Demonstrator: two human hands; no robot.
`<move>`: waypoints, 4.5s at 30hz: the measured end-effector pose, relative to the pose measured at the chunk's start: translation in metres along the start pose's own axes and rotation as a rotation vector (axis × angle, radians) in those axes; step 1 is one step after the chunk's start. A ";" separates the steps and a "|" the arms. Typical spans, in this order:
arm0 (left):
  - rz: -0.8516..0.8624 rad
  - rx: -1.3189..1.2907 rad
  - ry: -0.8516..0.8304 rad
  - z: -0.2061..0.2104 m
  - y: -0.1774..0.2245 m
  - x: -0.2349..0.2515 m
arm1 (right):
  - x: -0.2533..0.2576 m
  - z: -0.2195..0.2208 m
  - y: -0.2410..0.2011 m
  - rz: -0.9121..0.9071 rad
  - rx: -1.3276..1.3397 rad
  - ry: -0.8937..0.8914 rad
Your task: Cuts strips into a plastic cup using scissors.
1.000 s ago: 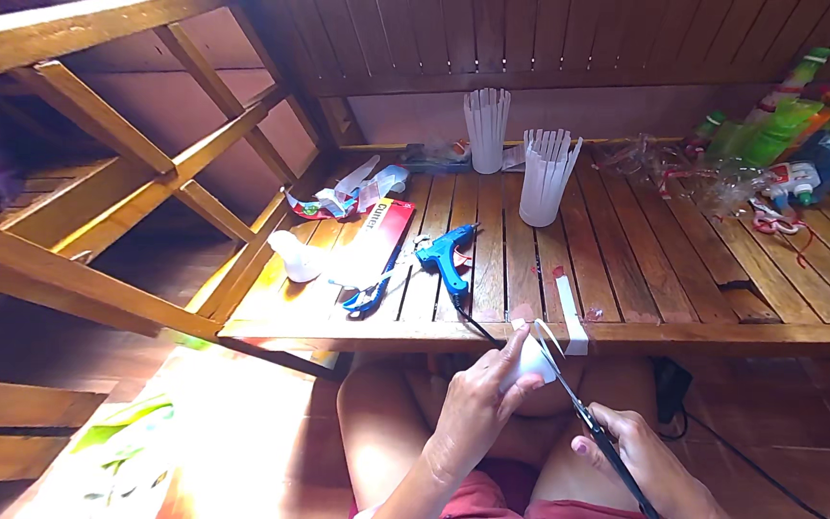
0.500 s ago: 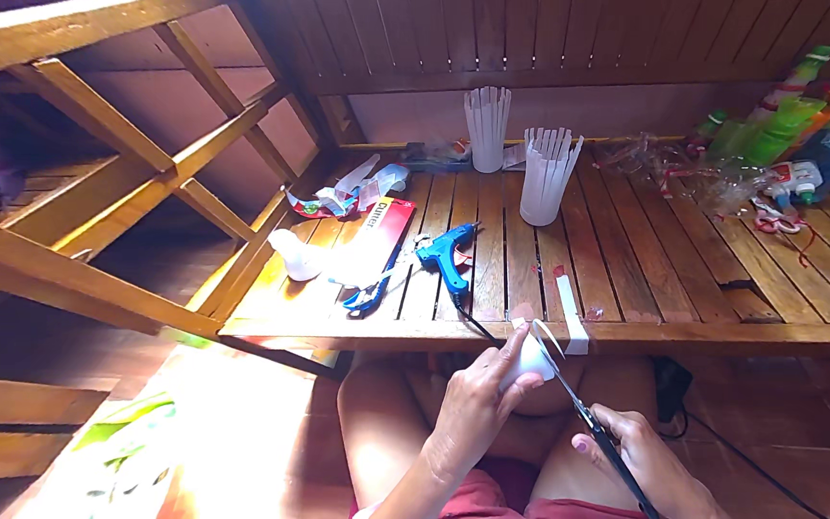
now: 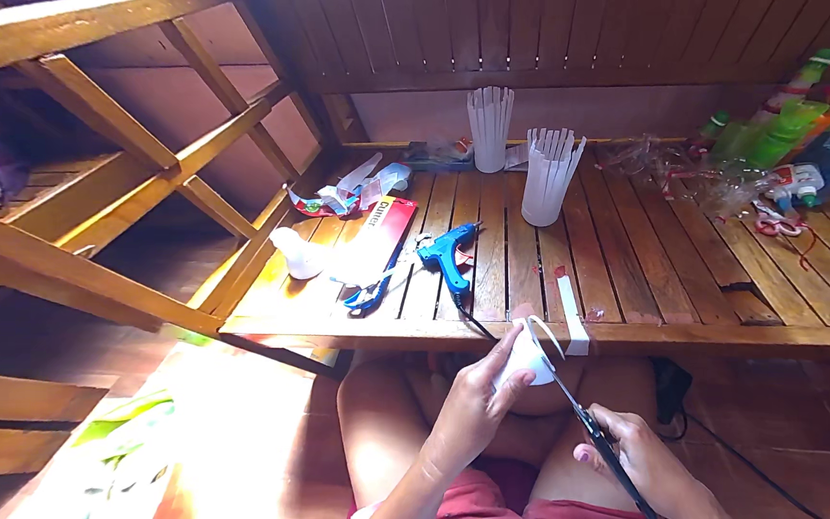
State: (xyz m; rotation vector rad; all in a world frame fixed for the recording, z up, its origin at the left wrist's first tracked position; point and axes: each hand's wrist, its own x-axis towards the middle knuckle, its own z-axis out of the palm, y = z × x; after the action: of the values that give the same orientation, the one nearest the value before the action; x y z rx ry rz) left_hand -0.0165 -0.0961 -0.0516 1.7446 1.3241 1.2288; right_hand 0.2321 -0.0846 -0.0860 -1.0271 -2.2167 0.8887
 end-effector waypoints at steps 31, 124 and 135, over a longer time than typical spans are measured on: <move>0.191 0.249 0.086 0.006 -0.008 0.000 | 0.002 0.006 0.003 -0.062 -0.006 0.106; 0.197 0.222 0.055 0.005 -0.010 -0.005 | 0.007 -0.003 0.001 -0.035 0.001 0.006; -0.094 -0.264 -0.012 -0.005 0.006 -0.003 | 0.008 0.001 0.003 -0.115 0.029 0.051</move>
State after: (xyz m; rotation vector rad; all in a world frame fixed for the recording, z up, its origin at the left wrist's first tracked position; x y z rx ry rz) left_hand -0.0190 -0.1014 -0.0452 1.4863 1.1635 1.2745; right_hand 0.2285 -0.0766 -0.0875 -0.8892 -2.1904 0.8326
